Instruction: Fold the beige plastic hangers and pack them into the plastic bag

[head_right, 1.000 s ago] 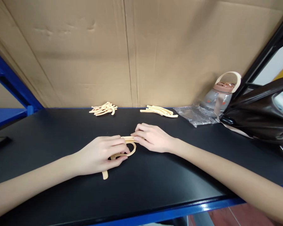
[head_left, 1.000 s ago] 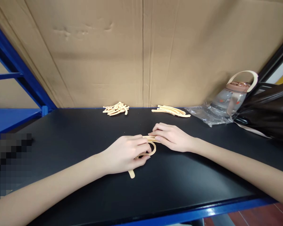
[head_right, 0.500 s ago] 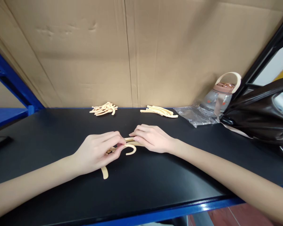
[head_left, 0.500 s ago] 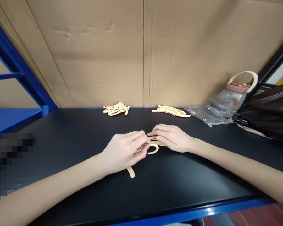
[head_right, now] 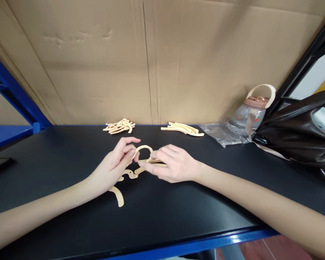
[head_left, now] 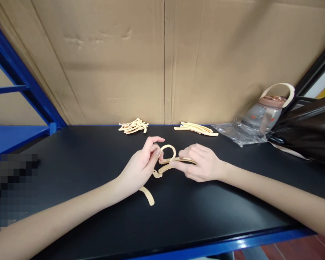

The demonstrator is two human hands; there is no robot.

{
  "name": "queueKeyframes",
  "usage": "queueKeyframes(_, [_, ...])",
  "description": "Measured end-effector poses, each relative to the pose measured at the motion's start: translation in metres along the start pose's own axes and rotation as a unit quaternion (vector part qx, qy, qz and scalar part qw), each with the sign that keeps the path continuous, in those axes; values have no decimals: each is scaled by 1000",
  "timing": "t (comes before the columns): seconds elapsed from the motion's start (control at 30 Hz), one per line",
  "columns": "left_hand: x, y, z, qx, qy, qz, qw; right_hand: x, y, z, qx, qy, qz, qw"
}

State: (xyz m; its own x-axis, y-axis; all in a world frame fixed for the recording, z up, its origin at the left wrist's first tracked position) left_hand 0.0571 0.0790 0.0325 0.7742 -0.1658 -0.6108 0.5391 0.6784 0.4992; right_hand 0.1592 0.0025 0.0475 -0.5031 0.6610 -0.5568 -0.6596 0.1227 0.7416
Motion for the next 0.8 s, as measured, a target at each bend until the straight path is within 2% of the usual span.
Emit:
queueKeyframes(0.1, [8, -1, 0, -15, -78, -1, 997, 4, -2, -15, -67, -26, -19, 997])
queueKeyframes(0.2, [12, -3, 5, -18, -113, -5, 993, 6, -2, -17, -78, -31, -26, 996])
queueKeyframes(0.43, [15, -6, 31, 80, -24, -58, 995, 10, 0, -8, -43, 2, -39, 998])
queueKeyframes(0.53, [19, -10, 45, 163, 39, -96, 981, 10, 0, -9, -45, 6, -38, 998])
queueKeyframes(0.63, [18, -14, 53, 225, 76, -111, 965, 8, 0, -8, -40, 12, -30, 999])
queueKeyframes(0.7, [19, -16, 53, 244, 89, -120, 958, 9, 1, -3, -18, 15, -35, 999])
queueKeyframes(0.8, [25, -15, 46, 234, 114, -143, 955, 15, 1, 5, 13, 13, -58, 998])
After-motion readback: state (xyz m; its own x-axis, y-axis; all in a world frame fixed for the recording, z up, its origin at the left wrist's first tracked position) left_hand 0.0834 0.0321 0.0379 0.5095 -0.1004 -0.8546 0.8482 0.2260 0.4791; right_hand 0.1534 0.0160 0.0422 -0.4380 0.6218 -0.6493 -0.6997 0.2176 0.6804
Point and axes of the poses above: each hand's wrist, its own y-axis towards the middle knuckle, its own x-axis out of the palm, z = x × y, the point moved 10 cm from there along y, towards the middle knuckle, and after that the axes turned 11 degrees about x, right-handed, at the moved point
